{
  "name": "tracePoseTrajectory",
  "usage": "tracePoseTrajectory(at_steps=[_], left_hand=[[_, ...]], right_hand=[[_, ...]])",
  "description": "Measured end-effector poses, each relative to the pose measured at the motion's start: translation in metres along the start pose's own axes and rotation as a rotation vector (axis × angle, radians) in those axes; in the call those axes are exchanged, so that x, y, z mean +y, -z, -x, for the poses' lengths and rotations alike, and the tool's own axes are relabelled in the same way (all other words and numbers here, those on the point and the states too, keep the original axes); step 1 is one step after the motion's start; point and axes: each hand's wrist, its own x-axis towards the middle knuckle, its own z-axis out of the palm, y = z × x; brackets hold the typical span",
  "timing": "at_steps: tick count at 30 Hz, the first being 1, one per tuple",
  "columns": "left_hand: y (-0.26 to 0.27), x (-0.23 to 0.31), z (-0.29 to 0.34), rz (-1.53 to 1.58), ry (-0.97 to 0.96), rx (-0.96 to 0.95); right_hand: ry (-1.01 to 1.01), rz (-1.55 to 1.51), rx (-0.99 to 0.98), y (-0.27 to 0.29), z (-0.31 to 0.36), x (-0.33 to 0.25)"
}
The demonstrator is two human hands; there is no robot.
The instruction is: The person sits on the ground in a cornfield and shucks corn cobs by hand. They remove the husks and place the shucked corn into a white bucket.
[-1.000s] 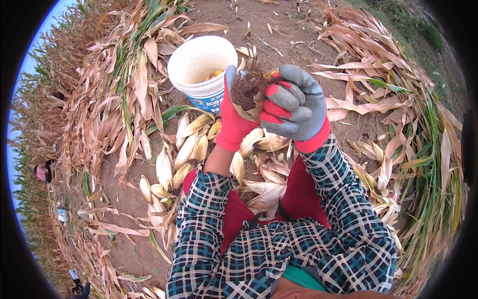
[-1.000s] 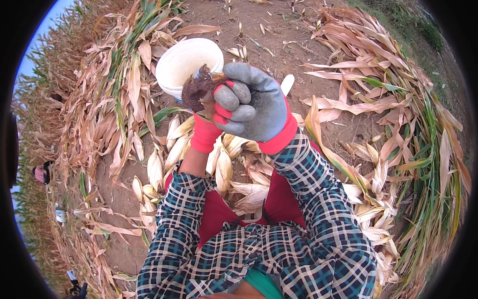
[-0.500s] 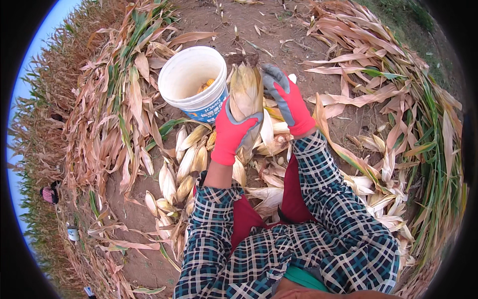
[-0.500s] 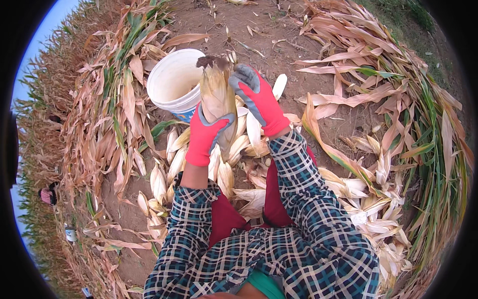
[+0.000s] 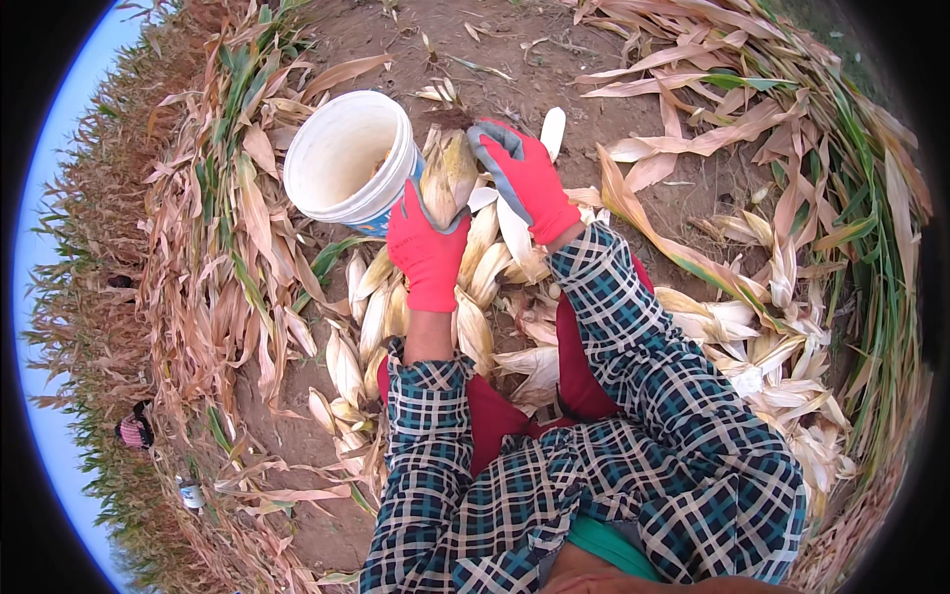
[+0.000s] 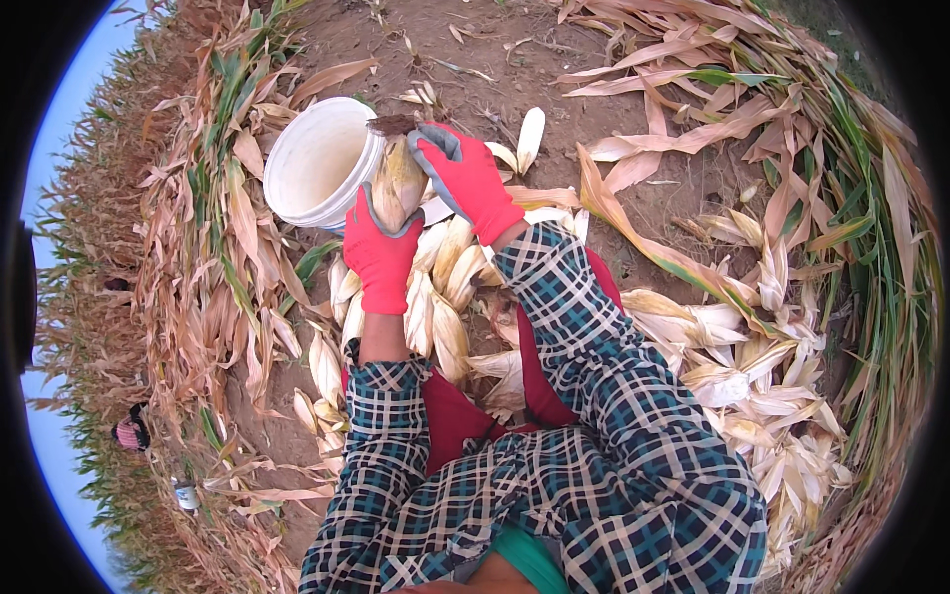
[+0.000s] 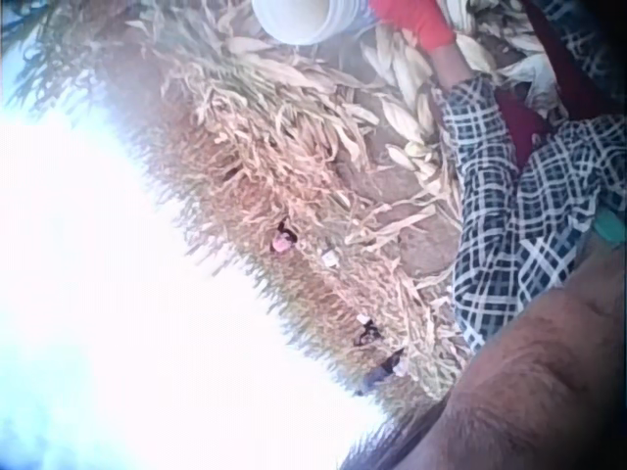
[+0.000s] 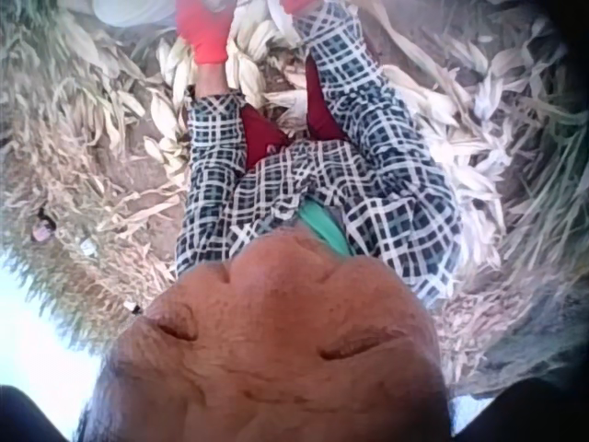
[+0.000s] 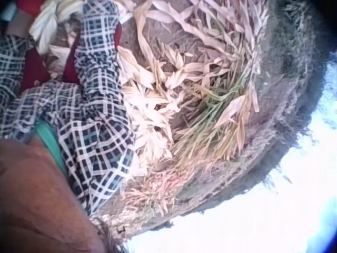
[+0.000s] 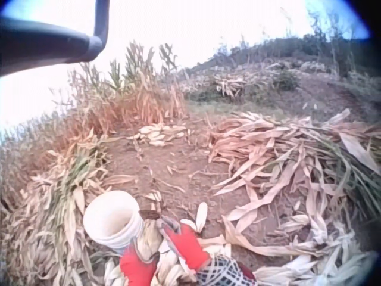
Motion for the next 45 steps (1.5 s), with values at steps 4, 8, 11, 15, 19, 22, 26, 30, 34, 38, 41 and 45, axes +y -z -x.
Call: tracePoseTrajectory(at_steps=[4, 8, 11, 15, 19, 22, 26, 30, 34, 38, 41, 45], left_hand=[[0.002, 0.003, 0.002, -0.002, -0.059, -0.011], [0.003, 0.000, 0.005, -0.034, -0.064, -0.005], [-0.003, 0.004, 0.003, 0.004, -0.046, 0.073], [-0.011, 0.016, 0.004, 0.426, 0.192, -0.035], [-0.019, 0.015, 0.010, 1.302, 0.567, -0.278], [-0.015, 0.006, 0.011, 1.490, 0.495, -0.396], [-0.012, 0.009, 0.008, 1.249, 0.451, -0.313], [0.000, 0.010, 0.001, 1.285, 0.548, -0.341], [-0.001, -0.011, 0.009, 0.964, 0.474, -0.312], [-0.020, 0.001, 0.012, 0.446, 0.300, -0.200], [-0.025, 0.009, 0.015, 0.252, 0.245, -0.168], [-0.033, 0.010, 0.019, 0.216, 0.178, -0.058]], right_hand=[[-0.004, 0.119, 0.112, 0.001, 0.002, -0.001], [-0.117, 0.119, 0.100, 0.002, 0.002, -0.006], [-0.077, -0.159, 0.142, -0.002, 0.000, 0.009], [-0.156, -0.483, 0.208, -0.019, 0.005, 0.010], [-0.312, -0.928, 0.177, -0.030, 0.010, 0.013], [-0.315, -1.048, 0.126, -0.025, 0.016, 0.008], [-0.363, -1.029, 0.227, -0.016, 0.000, 0.024], [-0.362, -0.818, 0.344, 0.008, -0.015, 0.024], [-0.218, -0.274, -0.052, -0.011, 0.006, 0.003], [-0.199, 0.154, 0.104, -0.037, 0.020, 0.026], [-0.311, -0.164, 0.222, -0.033, 0.012, 0.032], [0.143, 0.560, 0.155, -0.020, 0.017, 0.052]])
